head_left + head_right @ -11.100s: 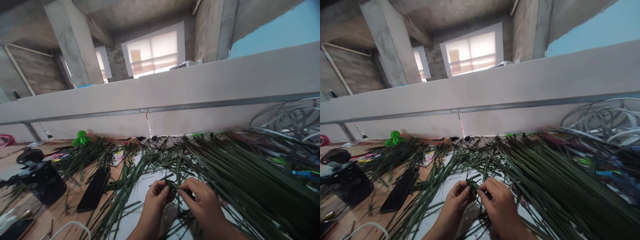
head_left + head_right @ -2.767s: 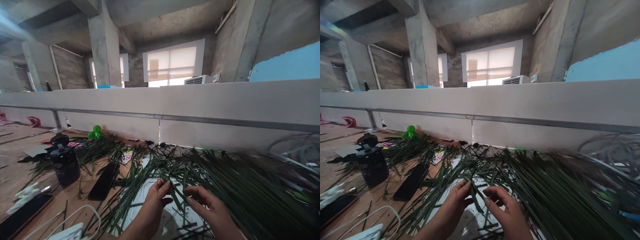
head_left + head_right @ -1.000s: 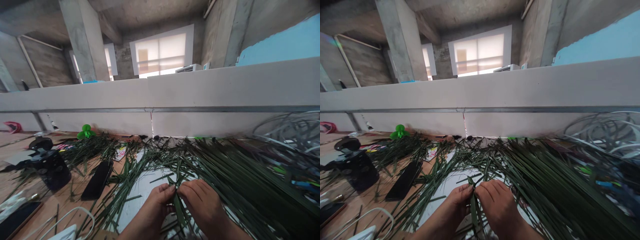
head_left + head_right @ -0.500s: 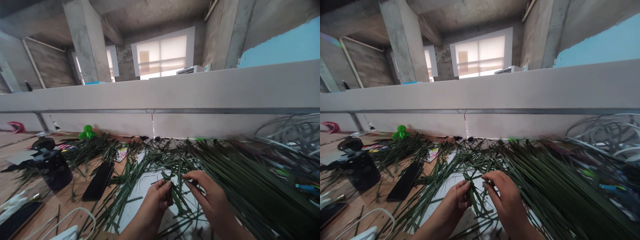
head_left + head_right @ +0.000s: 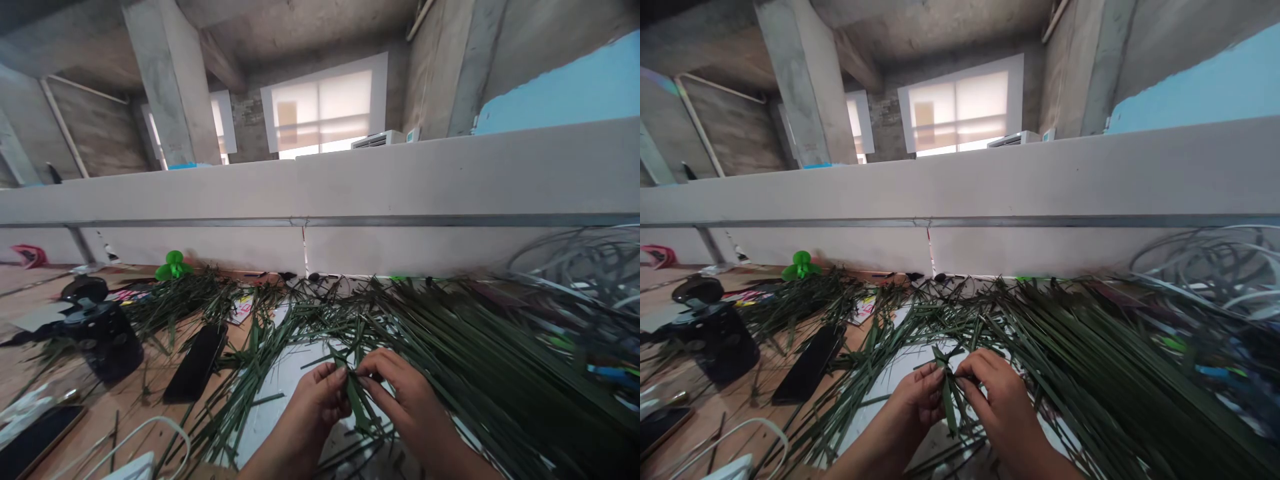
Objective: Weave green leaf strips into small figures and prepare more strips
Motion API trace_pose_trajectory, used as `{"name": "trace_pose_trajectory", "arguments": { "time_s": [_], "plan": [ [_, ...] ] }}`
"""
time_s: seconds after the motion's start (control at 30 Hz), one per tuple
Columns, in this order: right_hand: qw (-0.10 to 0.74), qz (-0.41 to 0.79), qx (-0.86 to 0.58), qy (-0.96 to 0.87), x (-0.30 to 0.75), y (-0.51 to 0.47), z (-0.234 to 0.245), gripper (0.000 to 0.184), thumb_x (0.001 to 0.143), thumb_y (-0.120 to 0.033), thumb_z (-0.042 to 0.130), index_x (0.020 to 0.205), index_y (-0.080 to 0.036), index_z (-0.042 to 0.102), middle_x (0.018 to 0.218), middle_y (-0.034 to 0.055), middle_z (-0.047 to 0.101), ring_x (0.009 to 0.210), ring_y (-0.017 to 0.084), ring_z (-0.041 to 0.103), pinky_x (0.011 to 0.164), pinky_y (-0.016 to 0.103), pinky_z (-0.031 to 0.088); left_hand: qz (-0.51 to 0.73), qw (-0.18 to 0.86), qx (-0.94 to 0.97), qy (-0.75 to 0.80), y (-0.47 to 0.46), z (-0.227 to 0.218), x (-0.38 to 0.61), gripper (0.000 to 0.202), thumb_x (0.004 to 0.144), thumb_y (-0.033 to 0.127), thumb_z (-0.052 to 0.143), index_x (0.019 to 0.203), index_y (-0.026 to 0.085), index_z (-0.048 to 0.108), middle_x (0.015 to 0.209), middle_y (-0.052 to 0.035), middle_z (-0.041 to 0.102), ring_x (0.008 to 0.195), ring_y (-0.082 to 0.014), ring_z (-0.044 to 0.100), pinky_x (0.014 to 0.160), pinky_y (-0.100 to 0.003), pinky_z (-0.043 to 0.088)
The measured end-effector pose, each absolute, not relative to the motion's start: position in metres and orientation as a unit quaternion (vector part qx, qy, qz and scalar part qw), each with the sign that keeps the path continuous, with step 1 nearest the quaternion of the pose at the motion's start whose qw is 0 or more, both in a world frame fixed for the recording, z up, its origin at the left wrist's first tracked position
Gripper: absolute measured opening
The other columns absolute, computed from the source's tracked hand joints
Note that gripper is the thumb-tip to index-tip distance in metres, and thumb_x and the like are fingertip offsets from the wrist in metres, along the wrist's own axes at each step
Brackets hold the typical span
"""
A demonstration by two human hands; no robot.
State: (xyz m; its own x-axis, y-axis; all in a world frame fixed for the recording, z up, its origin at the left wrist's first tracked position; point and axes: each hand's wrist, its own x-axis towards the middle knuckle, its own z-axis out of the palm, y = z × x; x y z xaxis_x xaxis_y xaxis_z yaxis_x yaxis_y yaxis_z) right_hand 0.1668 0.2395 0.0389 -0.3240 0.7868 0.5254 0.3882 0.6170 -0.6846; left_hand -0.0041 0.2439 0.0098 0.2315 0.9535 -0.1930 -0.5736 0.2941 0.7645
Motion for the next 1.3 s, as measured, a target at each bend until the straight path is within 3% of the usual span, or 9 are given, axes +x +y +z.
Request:
{"name": "trace_pose_trajectory", "arguments": {
  "time_s": [0.2,0.37,0.47,0.67,0.83,1.0,1.17,1.3],
  "plan": [
    [0.426,0.369,-0.382,-0.732,0.168,0.244,0.048,0.024,0.095,-0.038,0.052,0.081,-0.02,0.061,0.081,0.0015,0.058,0.079,0.019,0.053,0.072,0.03,0.04,0.49,0.747,0.308,0.326,0.247,0.023,-0.014,0.068,0.064,0.05,0.086,0.123,0.024,0.062,0.068,0.0033,0.057,0.059,-0.0121,0.05,0.059,-0.024,0.034],
    [0.398,0.561,-0.38,-0.618,0.171,0.249,0.052,0.033,0.08,-0.052,0.069,0.079,-0.019,0.062,0.071,-0.0019,0.056,0.067,0.016,0.049,0.063,0.027,0.038,0.481,0.694,0.402,0.354,0.242,0.039,-0.023,0.041,0.067,0.039,0.085,0.097,0.016,0.07,0.082,-0.0018,0.062,0.067,-0.0122,0.052,0.063,-0.026,0.04],
    [0.395,0.594,-0.386,-0.585,0.17,0.247,0.052,0.032,0.078,-0.051,0.071,0.078,-0.02,0.064,0.066,-0.0029,0.056,0.061,0.014,0.047,0.058,0.025,0.036,0.483,0.669,0.427,0.37,0.244,0.039,-0.026,0.038,0.061,0.039,0.089,0.083,0.016,0.068,0.074,-0.0004,0.06,0.067,-0.013,0.053,0.063,-0.026,0.041],
    [0.471,0.52,-0.418,-0.577,0.176,0.256,0.047,0.037,0.081,-0.053,0.067,0.095,-0.02,0.072,0.088,0.0056,0.073,0.082,0.024,0.066,0.073,0.034,0.05,0.509,0.661,0.404,0.376,0.246,0.032,-0.022,0.037,0.063,0.04,0.088,0.074,0.015,0.063,0.071,0.0002,0.06,0.06,-0.0101,0.048,0.061,-0.024,0.038],
    [0.554,0.375,-0.438,-0.6,0.185,0.263,0.047,0.033,0.084,-0.05,0.064,0.095,-0.021,0.072,0.09,0.0065,0.072,0.086,0.025,0.066,0.076,0.034,0.051,0.557,0.651,0.338,0.389,0.244,0.024,-0.018,0.037,0.066,0.042,0.086,0.076,0.016,0.06,0.076,-0.0005,0.062,0.06,-0.0092,0.046,0.059,-0.023,0.036],
    [0.549,0.253,-0.44,-0.664,0.18,0.251,0.054,0.025,0.088,-0.044,0.061,0.088,-0.022,0.073,0.086,0.0046,0.07,0.08,0.022,0.062,0.073,0.031,0.05,0.581,0.645,0.297,0.398,0.243,0.02,-0.017,0.037,0.07,0.043,0.083,0.083,0.014,0.064,0.079,-0.0022,0.063,0.063,-0.0094,0.045,0.06,-0.022,0.037],
    [0.542,0.274,-0.445,-0.659,0.177,0.248,0.051,0.028,0.087,-0.045,0.062,0.099,-0.022,0.073,0.092,0.0062,0.073,0.083,0.023,0.065,0.074,0.032,0.052,0.583,0.65,0.276,0.401,0.242,0.019,-0.015,0.037,0.07,0.044,0.083,0.081,0.014,0.064,0.08,-0.0015,0.062,0.063,-0.0086,0.046,0.06,-0.021,0.036],
    [0.531,0.27,-0.462,-0.657,0.179,0.253,0.045,0.022,0.08,-0.039,0.067,0.094,-0.022,0.071,0.086,0.0046,0.073,0.075,0.021,0.064,0.07,0.032,0.053,0.564,0.662,0.291,0.398,0.242,0.017,-0.014,0.037,0.071,0.044,0.082,0.082,0.014,0.065,0.079,-0.0017,0.062,0.06,-0.0084,0.045,0.058,-0.021,0.034]
  ]
}}
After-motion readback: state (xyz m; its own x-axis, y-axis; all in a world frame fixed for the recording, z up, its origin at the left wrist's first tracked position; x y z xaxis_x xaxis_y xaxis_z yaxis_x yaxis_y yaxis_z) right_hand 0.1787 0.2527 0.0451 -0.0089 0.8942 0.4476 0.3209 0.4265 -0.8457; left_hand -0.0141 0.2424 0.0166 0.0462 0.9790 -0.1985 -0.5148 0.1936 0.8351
